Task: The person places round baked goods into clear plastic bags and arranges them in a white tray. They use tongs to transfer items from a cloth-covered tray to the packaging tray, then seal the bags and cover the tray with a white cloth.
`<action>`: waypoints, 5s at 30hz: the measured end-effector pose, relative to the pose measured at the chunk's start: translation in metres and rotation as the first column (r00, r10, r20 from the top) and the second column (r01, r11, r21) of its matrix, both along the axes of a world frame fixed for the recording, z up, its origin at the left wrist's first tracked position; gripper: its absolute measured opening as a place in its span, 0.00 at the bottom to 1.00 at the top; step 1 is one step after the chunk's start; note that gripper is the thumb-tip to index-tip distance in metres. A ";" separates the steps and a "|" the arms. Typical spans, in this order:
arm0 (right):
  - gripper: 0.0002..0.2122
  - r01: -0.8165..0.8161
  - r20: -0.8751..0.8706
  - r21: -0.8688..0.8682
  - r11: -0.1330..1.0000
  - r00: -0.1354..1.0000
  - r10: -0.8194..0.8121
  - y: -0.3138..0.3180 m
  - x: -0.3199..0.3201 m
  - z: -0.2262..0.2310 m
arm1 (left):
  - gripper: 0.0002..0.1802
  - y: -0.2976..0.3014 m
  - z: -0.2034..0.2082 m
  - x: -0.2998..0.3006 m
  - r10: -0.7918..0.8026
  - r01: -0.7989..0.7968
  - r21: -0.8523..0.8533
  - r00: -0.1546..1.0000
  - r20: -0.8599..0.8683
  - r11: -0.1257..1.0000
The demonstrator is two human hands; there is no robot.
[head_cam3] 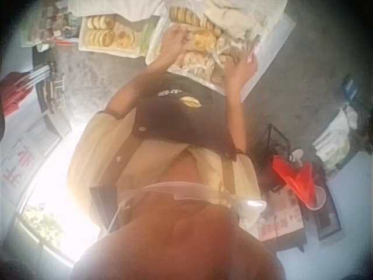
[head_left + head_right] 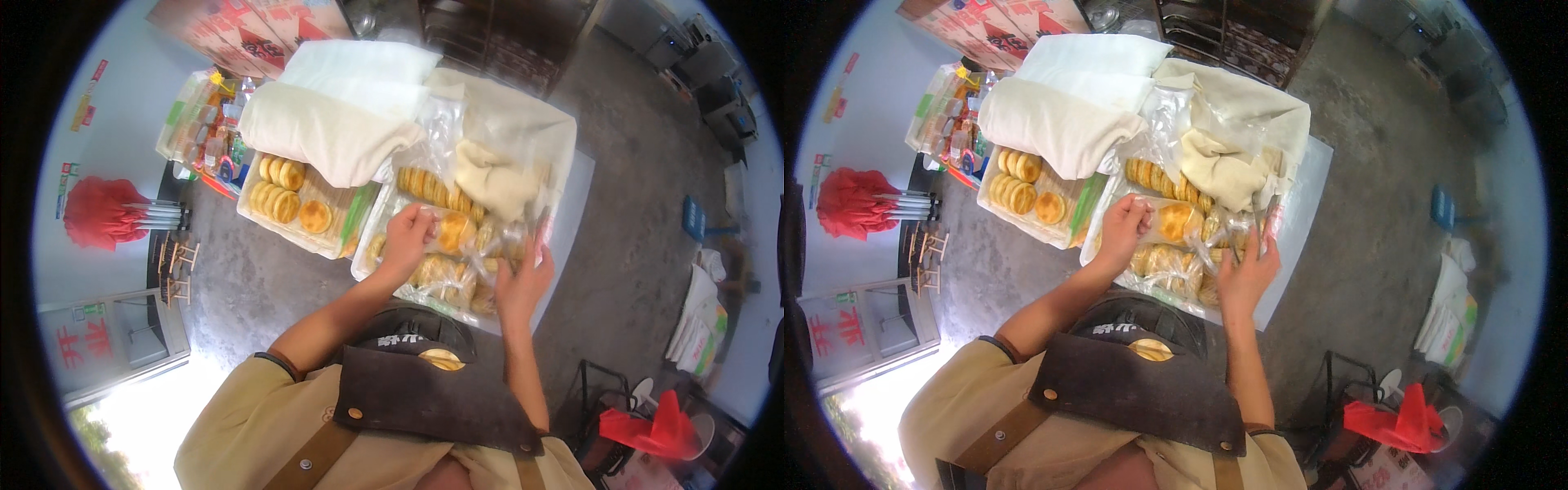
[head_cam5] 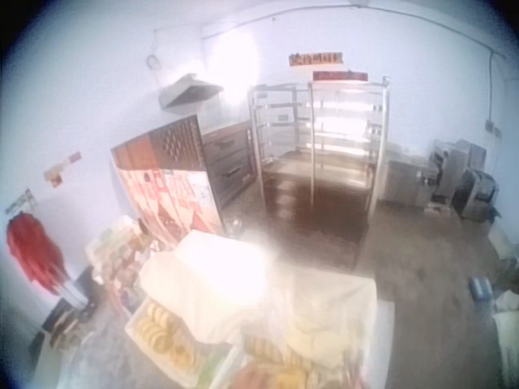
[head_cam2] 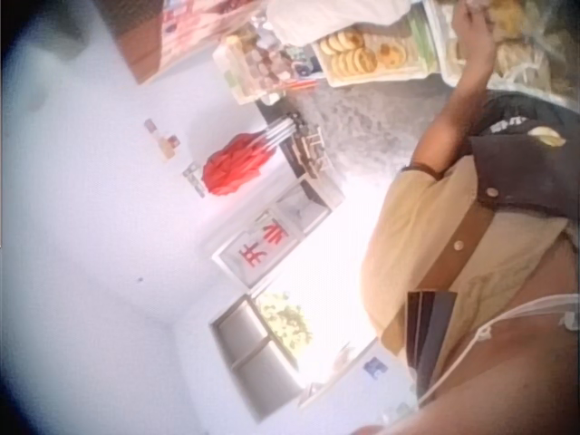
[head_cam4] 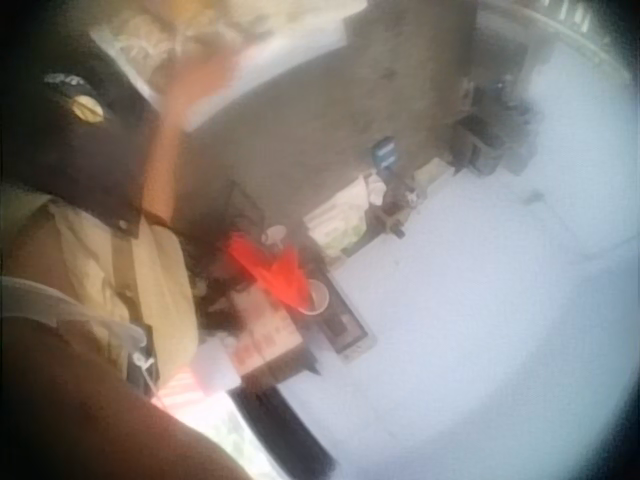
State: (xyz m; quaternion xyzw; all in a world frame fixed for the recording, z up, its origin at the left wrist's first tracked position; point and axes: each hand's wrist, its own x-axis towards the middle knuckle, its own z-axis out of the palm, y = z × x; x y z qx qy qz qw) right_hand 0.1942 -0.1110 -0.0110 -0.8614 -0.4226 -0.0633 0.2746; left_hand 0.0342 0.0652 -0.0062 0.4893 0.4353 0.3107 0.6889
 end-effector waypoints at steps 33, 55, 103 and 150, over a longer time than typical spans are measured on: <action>0.10 -0.134 -0.964 0.048 0.990 0.254 0.081 0.115 -0.011 0.042 | 0.09 0.044 -0.036 -0.103 0.169 -0.107 -0.419 0.979 0.114 0.902; 0.07 0.185 -0.910 0.391 0.901 0.222 0.350 0.088 -0.012 0.037 | 0.10 0.047 -0.024 -0.102 0.123 -0.095 -0.241 0.987 0.105 0.966; 0.35 0.039 -0.291 -0.363 0.931 0.944 -0.153 0.001 0.008 -0.016 | 0.32 0.049 0.000 -0.081 -0.322 0.346 -0.021 0.893 0.316 0.938; 0.26 -0.809 -0.808 -0.521 0.272 0.570 0.147 0.180 0.020 0.002 | 0.37 0.051 0.003 -0.076 -0.358 0.322 0.195 0.914 0.191 0.927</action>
